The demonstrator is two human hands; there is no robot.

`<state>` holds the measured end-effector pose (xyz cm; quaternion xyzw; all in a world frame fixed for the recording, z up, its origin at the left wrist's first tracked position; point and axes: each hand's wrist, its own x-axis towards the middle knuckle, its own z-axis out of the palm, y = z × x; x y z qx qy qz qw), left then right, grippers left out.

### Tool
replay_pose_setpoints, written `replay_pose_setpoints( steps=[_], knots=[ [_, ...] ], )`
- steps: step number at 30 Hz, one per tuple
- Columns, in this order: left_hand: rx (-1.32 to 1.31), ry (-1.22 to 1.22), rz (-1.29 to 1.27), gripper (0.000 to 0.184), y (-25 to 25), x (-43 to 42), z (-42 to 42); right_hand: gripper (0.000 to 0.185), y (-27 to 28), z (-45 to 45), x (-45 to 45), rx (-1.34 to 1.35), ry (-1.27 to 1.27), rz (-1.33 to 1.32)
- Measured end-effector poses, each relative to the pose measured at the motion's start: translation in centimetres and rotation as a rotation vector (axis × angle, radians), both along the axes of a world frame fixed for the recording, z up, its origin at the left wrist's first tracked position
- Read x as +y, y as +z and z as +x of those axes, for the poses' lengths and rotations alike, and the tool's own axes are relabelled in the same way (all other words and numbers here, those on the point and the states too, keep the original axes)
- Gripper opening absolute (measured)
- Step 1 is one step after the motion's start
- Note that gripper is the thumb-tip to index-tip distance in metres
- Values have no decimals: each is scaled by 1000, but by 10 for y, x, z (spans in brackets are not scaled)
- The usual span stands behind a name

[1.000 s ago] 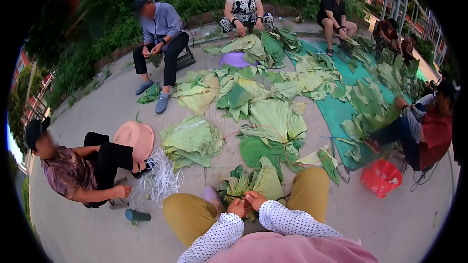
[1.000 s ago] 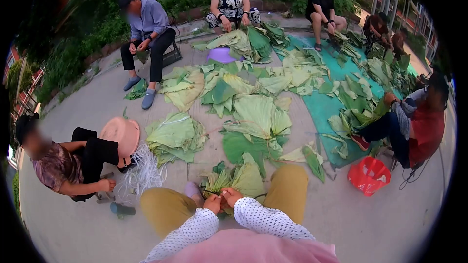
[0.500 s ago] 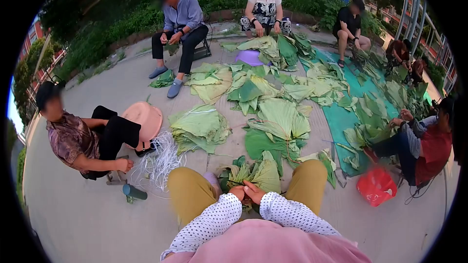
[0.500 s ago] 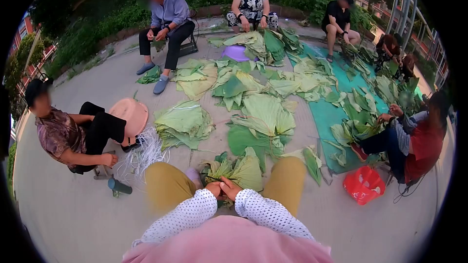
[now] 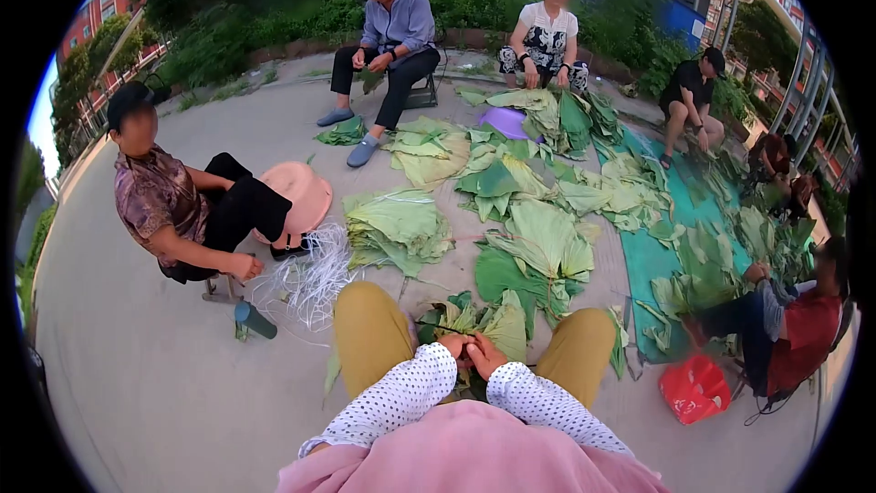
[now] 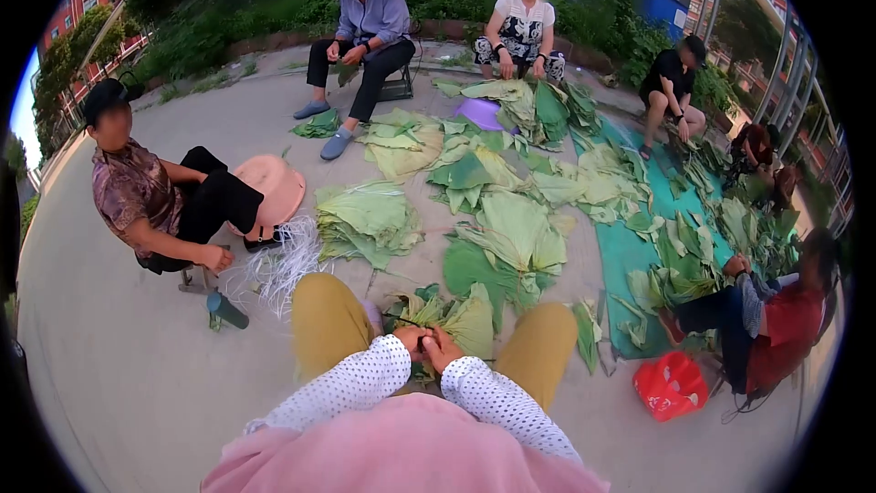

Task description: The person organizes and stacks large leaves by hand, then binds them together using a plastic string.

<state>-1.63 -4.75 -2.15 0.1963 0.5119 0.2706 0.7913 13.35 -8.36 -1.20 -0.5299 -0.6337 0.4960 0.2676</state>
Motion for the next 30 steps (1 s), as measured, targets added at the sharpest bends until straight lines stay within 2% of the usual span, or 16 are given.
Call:
replay_pose_setpoints(
  steps=[1, 5, 6, 7, 10, 14, 15, 16, 18, 20, 24, 30],
  knots=[
    [-20, 127, -49, 19, 4, 1, 0, 69, -4, 3, 2, -16, 7, 6],
    [-88, 357, -77, 17, 10, 2, -3, 65, -5, 13, -8, -104, -3, 33],
    [-126, 341, -90, 18, 12, 4, -4, 62, 2, 13, -10, -96, -8, 44],
    [-91, 296, -68, 19, 21, 3, -4, 54, 46, 7, -23, 32, -52, 1],
    [43, 190, -18, 20, 48, 6, -4, 42, 44, 20, -20, 31, -75, 102],
    [62, 129, 30, 19, 67, 33, -3, 38, 89, 42, -24, 4, -70, 130],
    [-40, 141, 5, 17, 77, 41, -5, 37, 91, 56, -21, -90, -34, 285],
    [-27, 117, 69, 15, 87, 51, -6, 36, 103, 61, -19, -178, 2, 441],
    [-93, 123, 65, 15, 118, 68, -10, 33, 128, 75, -18, -205, 15, 510],
    [-104, 170, 125, 15, 150, 81, -16, 32, 140, 91, -12, -286, -13, 696],
    [-170, 249, 298, 16, 203, 115, -44, 32, 154, 117, -4, -315, -21, 793],
    [-184, 475, 496, 19, 286, 137, -121, 34, 168, 147, 3, -560, -81, 971]
  ],
)
